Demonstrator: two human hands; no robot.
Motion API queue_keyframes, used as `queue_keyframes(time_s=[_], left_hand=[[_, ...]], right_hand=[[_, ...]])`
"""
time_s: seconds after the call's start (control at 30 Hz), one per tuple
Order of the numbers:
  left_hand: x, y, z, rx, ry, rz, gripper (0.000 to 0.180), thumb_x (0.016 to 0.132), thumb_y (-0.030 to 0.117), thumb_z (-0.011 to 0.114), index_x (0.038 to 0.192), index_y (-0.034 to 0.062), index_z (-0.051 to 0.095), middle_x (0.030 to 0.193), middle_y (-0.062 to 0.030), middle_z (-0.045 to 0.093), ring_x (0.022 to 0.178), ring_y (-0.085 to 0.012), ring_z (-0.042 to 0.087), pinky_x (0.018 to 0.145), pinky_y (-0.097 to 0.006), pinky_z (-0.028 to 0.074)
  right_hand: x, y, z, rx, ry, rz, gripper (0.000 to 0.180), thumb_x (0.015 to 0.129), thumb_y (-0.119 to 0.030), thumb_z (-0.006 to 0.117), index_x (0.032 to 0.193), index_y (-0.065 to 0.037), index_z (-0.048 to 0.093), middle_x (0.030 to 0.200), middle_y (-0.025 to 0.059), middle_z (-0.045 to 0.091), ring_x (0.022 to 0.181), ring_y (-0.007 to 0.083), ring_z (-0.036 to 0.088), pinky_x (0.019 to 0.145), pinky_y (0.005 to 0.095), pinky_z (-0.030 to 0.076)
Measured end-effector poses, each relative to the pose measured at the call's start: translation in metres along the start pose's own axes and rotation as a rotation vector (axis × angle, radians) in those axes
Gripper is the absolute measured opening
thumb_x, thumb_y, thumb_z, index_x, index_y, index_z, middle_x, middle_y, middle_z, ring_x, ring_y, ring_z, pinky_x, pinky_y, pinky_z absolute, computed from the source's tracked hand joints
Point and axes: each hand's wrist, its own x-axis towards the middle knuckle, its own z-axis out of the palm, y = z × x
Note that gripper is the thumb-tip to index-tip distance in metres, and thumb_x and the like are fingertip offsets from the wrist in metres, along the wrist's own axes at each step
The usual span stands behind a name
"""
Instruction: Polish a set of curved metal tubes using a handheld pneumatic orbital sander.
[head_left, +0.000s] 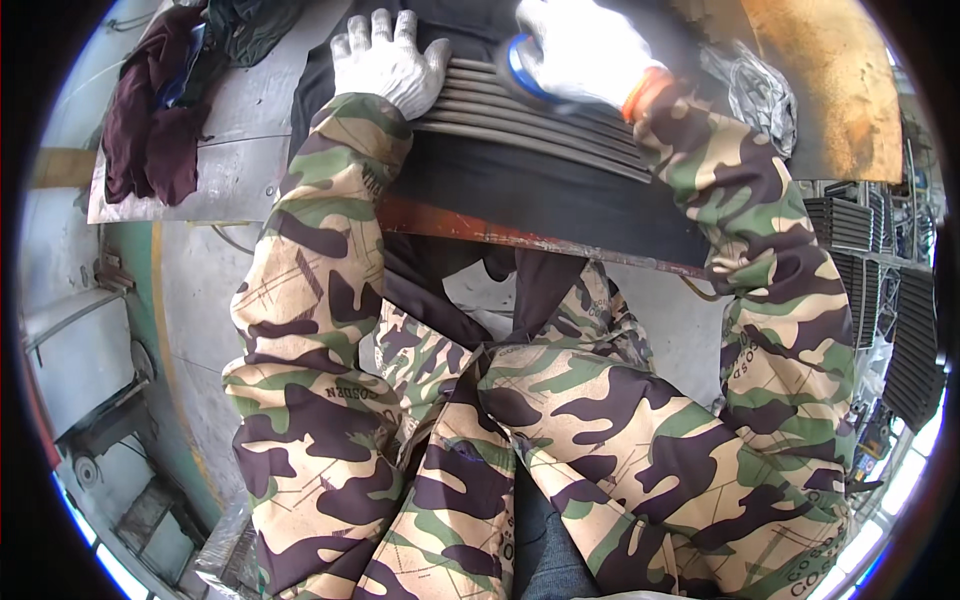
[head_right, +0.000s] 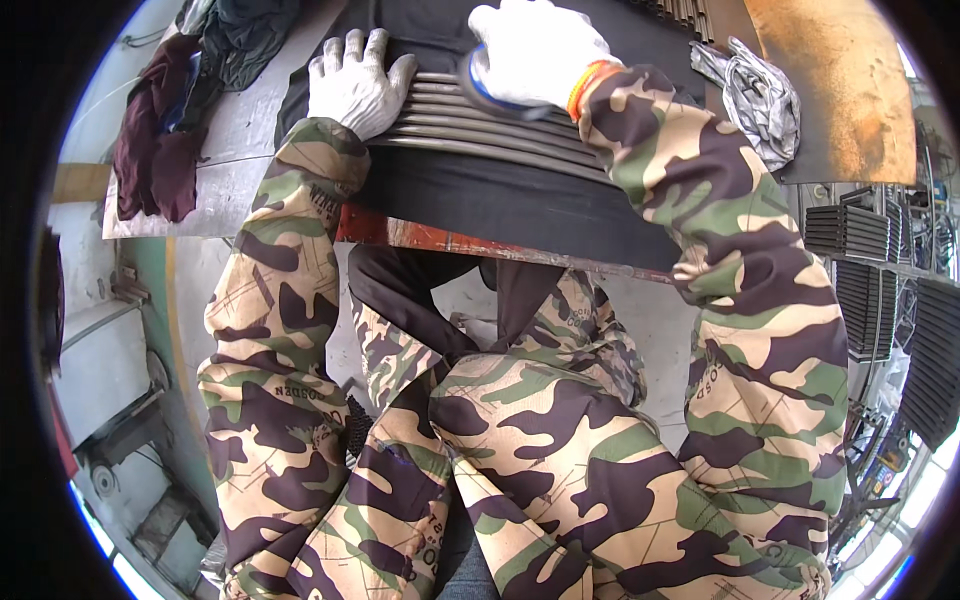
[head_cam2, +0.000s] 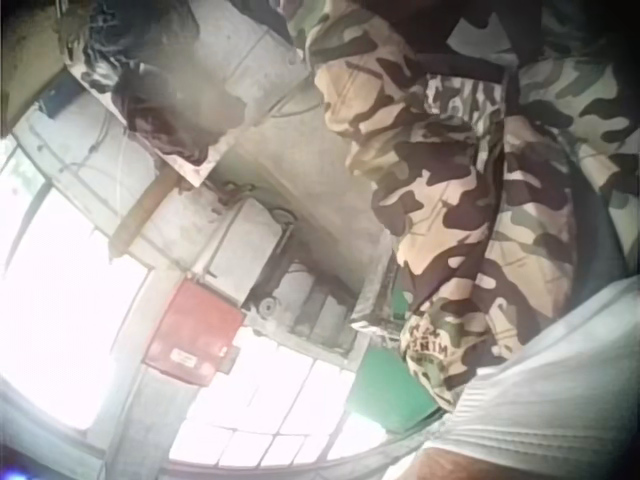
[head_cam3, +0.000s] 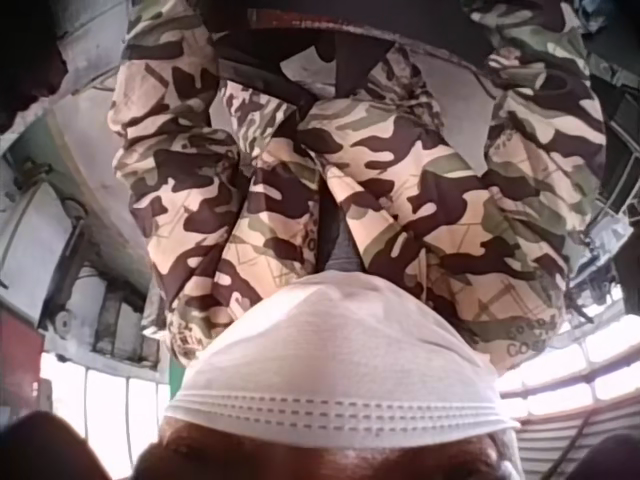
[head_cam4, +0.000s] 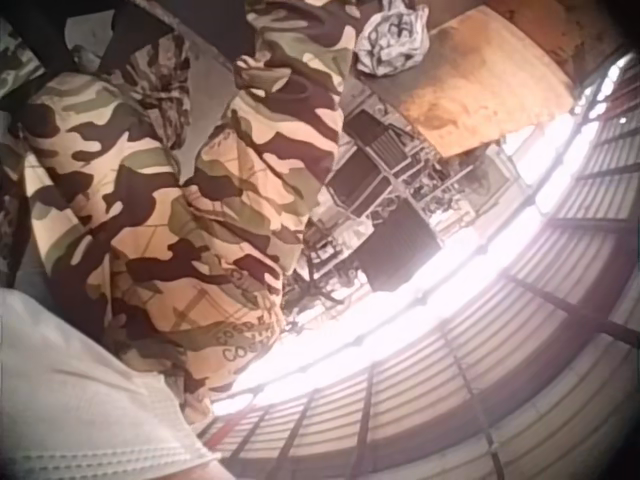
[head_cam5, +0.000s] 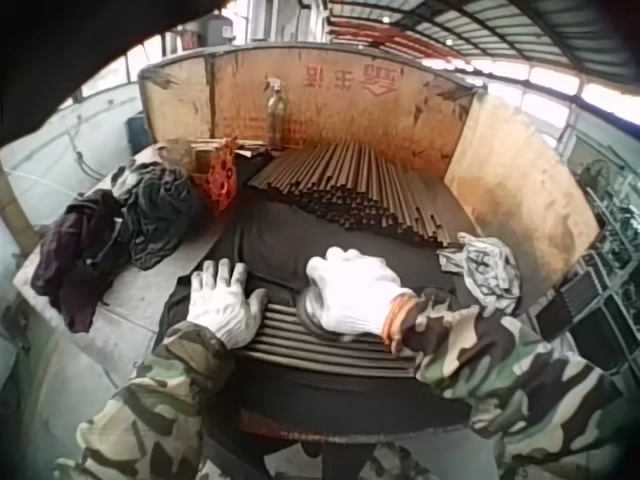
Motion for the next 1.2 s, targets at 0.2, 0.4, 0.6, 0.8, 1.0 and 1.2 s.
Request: queue_keyframes(time_s=[0.2, 0.4, 0.6, 0.8, 1.0, 1.2], left_hand=[[0.002, 0.005, -0.011, -0.028, -0.052, 0.019, 0.056, 0.104, 0.05, 0.049, 0.145, 0.0137, 0.061, 0.147, -0.0207, 0.058, 0.137, -0.0446, 0.051, 0.114, -0.06, 0.038], [0.008, 0.002, -0.013, -0.004, -0.138, -0.012, 0.062, 0.106, 0.052, 0.047, 0.15, 0.0095, 0.056, 0.151, -0.0234, 0.056, 0.143, -0.0476, 0.048, 0.117, -0.062, 0.035], [-0.011, 0.001, -0.023, -0.025, -0.102, 0.017, 0.059, 0.105, 0.049, 0.05, 0.148, 0.01, 0.058, 0.149, -0.0235, 0.057, 0.14, -0.048, 0.051, 0.115, -0.061, 0.038], [0.007, -0.003, -0.003, 0.025, -0.097, -0.016, 0.053, 0.106, 0.049, 0.049, 0.143, 0.0142, 0.063, 0.154, -0.023, 0.055, 0.143, -0.049, 0.048, 0.118, -0.062, 0.037], [-0.009, -0.003, -0.016, -0.027, -0.054, 0.066, 0.053, 0.106, 0.046, 0.051, 0.143, 0.0102, 0.062, 0.146, -0.0221, 0.059, 0.134, -0.0467, 0.053, 0.11, -0.061, 0.043], [0.004, -0.009, -0.013, 0.025, -0.084, 0.055, 0.056, 0.105, 0.047, 0.052, 0.143, 0.0069, 0.061, 0.144, -0.0214, 0.06, 0.133, -0.0465, 0.054, 0.109, -0.061, 0.044]], right_hand=[[-0.017, -0.003, -0.006, 0.022, 0.023, -0.015, 0.027, 0.093, -0.031, 0.062, 0.104, -0.006, 0.068, 0.101, 0.0215, 0.07, 0.096, 0.0425, 0.071, 0.083, 0.0553, 0.058], [-0.014, 0.006, -0.003, 0.014, 0.045, 0.003, 0.026, 0.093, -0.031, 0.062, 0.102, -0.007, 0.067, 0.099, 0.0214, 0.069, 0.093, 0.0421, 0.07, 0.081, 0.0548, 0.058], [-0.024, 0.021, 0.002, 0.003, 0.074, -0.011, 0.026, 0.092, -0.03, 0.063, 0.102, -0.007, 0.067, 0.099, 0.0215, 0.069, 0.092, 0.0424, 0.071, 0.08, 0.0552, 0.058], [-0.049, 0.021, -0.004, 0.023, 0.09, -0.059, 0.024, 0.091, -0.028, 0.064, 0.102, -0.006, 0.067, 0.096, 0.0206, 0.067, 0.089, 0.0409, 0.07, 0.076, 0.0548, 0.059], [-0.05, 0.029, -0.003, 0.023, 0.063, -0.004, 0.023, 0.092, -0.027, 0.064, 0.101, -0.006, 0.067, 0.096, 0.0207, 0.067, 0.089, 0.0407, 0.07, 0.074, 0.0542, 0.059], [-0.062, 0.015, -0.005, 0.13, 0.131, -0.096, 0.019, 0.092, -0.025, 0.064, 0.095, -0.006, 0.065, 0.09, 0.0198, 0.065, 0.083, 0.0394, 0.07, 0.068, 0.0528, 0.058]])
